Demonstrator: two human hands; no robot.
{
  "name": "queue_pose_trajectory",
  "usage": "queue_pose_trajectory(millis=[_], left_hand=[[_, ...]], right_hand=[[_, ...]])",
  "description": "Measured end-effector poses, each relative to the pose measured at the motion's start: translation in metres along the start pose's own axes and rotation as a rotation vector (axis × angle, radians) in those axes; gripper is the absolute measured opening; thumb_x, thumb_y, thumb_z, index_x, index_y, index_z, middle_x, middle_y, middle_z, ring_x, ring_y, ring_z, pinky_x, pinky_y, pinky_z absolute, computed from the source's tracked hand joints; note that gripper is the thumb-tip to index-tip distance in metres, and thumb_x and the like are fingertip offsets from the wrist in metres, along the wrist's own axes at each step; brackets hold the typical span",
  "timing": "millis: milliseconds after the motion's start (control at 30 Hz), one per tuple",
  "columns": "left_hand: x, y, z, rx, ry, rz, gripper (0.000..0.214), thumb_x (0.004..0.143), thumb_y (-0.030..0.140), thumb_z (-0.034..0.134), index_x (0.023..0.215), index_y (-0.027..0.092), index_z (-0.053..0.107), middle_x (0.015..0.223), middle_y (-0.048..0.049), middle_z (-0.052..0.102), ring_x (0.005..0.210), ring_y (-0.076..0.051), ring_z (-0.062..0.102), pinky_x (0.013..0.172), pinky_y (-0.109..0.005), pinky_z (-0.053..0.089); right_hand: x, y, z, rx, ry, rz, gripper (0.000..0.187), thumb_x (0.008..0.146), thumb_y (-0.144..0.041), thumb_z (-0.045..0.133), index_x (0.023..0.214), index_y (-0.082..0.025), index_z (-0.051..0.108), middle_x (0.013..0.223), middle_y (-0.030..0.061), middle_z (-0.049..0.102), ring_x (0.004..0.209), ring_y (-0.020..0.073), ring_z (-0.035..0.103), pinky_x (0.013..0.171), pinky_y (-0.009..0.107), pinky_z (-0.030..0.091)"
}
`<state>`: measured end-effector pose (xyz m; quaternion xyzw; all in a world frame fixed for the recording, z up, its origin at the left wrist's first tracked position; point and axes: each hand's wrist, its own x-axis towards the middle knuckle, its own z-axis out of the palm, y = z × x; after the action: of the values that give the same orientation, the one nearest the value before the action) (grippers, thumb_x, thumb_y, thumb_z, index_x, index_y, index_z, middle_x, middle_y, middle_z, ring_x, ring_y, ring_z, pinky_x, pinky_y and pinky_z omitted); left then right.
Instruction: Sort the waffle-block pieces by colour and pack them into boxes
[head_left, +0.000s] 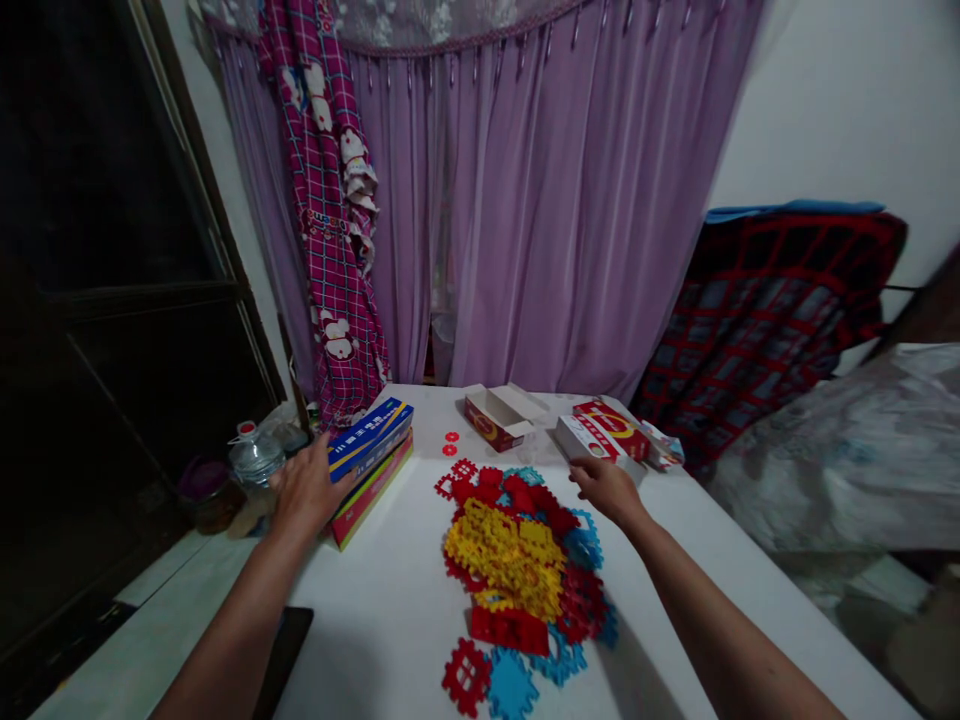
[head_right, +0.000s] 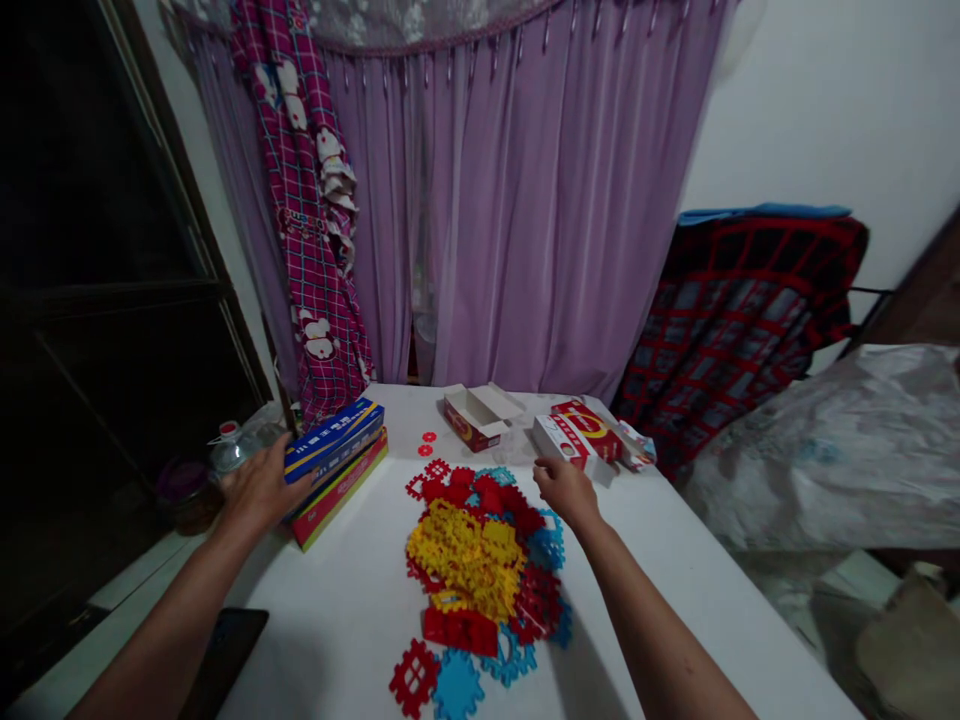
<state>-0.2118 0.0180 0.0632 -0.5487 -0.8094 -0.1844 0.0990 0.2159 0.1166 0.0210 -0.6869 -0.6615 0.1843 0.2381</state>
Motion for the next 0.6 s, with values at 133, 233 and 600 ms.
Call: queue_pose_trajectory(millis=[133,233,600], left_hand=[[-0.013,0.020,-0.015,-0.049,0.044,0.067,0.069,0.082,0.043,0.057,0.142,0.016,0.039,0.129,-0.0172,0.059,0.118,-0.035,0.054,0.100,-0.047,0.037],[-0.025,0.046,-0.021,-0.177,0.001,0.173,0.071,0.078,0.040,0.062,0.142,0.020,0.039,0.132,-0.0136,0.058,0.122,-0.032,0.053,0.103,-0.045,0.036],[-0.059,0.135,0.035,-0.535,-0.470,0.639,0.077,0.070,0.030,0.071,0.142,0.024,0.043,0.140,-0.0107,0.054,0.129,-0.030,0.047,0.110,-0.044,0.032]], right_hand=[[-0.018,0.008,-0.007,0.053,0.030,-0.029,0.029,0.087,-0.026,0.049,0.106,-0.021,0.070,0.086,0.0010,0.076,0.062,0.0142,0.070,0.069,0.028,0.051],[-0.029,0.008,-0.009,0.096,0.049,-0.059,0.027,0.085,-0.025,0.052,0.102,-0.020,0.072,0.085,0.0027,0.076,0.064,0.0164,0.071,0.070,0.030,0.053],[-0.063,0.037,-0.025,0.339,0.000,-0.302,0.044,0.084,-0.036,0.058,0.127,-0.025,0.062,0.130,0.0086,0.063,0.113,0.0242,0.061,0.085,0.037,0.055]])
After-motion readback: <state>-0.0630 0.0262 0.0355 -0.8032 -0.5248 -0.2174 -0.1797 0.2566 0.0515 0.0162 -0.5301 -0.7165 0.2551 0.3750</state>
